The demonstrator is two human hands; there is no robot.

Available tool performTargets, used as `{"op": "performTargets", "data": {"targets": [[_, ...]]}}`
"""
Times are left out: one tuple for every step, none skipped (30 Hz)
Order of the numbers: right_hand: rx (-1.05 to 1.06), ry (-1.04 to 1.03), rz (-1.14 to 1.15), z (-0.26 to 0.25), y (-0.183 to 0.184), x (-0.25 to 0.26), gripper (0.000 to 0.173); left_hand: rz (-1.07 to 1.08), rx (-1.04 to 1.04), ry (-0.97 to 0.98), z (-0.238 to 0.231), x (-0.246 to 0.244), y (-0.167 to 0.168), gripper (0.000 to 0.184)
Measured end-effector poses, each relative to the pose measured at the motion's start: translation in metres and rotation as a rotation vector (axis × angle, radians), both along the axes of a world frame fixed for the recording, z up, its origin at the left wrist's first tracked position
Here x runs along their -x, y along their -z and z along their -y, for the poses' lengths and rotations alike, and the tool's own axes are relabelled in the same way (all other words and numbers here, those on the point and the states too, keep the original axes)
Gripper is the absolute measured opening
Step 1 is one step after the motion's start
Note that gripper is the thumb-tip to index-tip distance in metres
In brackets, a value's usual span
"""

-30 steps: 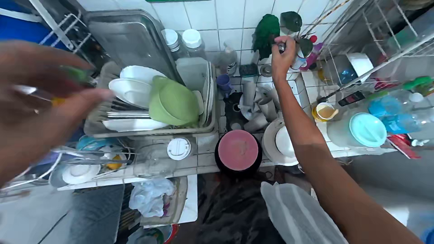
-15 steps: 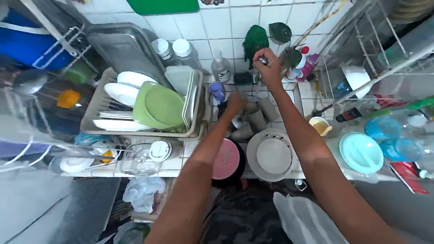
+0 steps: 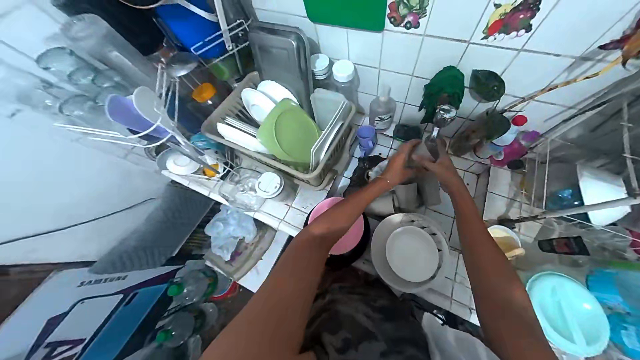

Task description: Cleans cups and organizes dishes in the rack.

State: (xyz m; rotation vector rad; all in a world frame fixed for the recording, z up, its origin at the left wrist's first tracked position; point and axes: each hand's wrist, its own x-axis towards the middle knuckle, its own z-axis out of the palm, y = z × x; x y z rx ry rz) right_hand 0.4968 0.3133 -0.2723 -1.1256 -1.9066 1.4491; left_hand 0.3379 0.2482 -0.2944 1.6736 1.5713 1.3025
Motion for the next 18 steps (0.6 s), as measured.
{"op": "performTargets", "data": {"targets": [[-0.013, -0.002, 0.028, 0.0, 0.0, 0.005, 0.091, 0.015, 0.012, 0.007, 0.004, -0.002, -0.003, 0.082], [-0.018, -0.002, 0.061, 0.0, 0.0, 0.009, 0.087, 0.021, 0.057, 0.002, 0.008, -0.001, -0.006, 0.086], [-0.015, 0.001, 0.083, -0.001, -0.001, 0.013, 0.083, 0.018, 0.11, -0.004, 0.012, 0.002, -0.009, 0.091], [-0.02, 0.013, 0.092, -0.002, -0.001, 0.016, 0.08, 0.004, 0.152, -0.007, 0.015, 0.006, -0.011, 0.094], [-0.039, 0.054, 0.092, -0.005, 0.0, 0.018, 0.081, -0.01, 0.19, -0.015, 0.018, 0.012, -0.013, 0.094], [-0.072, 0.12, 0.074, -0.007, 0.003, 0.02, 0.084, -0.01, 0.229, -0.034, 0.021, 0.018, -0.016, 0.091], [-0.111, 0.184, 0.043, -0.009, 0.007, 0.022, 0.084, 0.008, 0.268, -0.06, 0.025, 0.024, -0.018, 0.085], [-0.143, 0.213, 0.032, -0.009, 0.01, 0.025, 0.084, 0.043, 0.303, -0.092, 0.027, 0.03, -0.019, 0.078], [-0.159, 0.187, 0.062, -0.007, 0.009, 0.027, 0.085, 0.083, 0.331, -0.132, 0.03, 0.035, -0.018, 0.071], [-0.163, 0.148, 0.112, -0.003, 0.005, 0.03, 0.086, 0.102, 0.358, -0.172, 0.032, 0.041, -0.015, 0.067], [-0.157, 0.136, 0.144, -0.001, 0.003, 0.032, 0.086, 0.089, 0.368, -0.207, 0.037, 0.046, -0.014, 0.065], [-0.154, 0.174, 0.136, 0.0, 0.003, 0.033, 0.085, 0.028, 0.358, -0.234, 0.045, 0.049, -0.016, 0.061], [-0.164, 0.238, 0.102, -0.003, 0.004, 0.034, 0.084, -0.093, 0.326, -0.26, 0.053, 0.053, -0.023, 0.056], [-0.175, 0.285, 0.077, -0.007, 0.006, 0.034, 0.084, -0.252, 0.272, -0.29, 0.062, 0.056, -0.032, 0.051], [-0.186, 0.279, 0.071, -0.01, 0.008, 0.035, 0.083, -0.423, 0.215, -0.328, 0.071, 0.061, -0.041, 0.045], [-0.179, 0.228, 0.098, -0.01, 0.009, 0.036, 0.084, -0.585, 0.156, -0.38, 0.078, 0.068, -0.049, 0.039], [-0.161, 0.186, 0.132, -0.008, 0.005, 0.037, 0.084, -0.726, 0.096, -0.447, 0.083, 0.079, -0.056, 0.035], [-0.156, 0.185, 0.142, -0.005, 0.002, 0.038, 0.085, -0.825, 0.078, -0.504, 0.087, 0.091, -0.064, 0.033]]}}
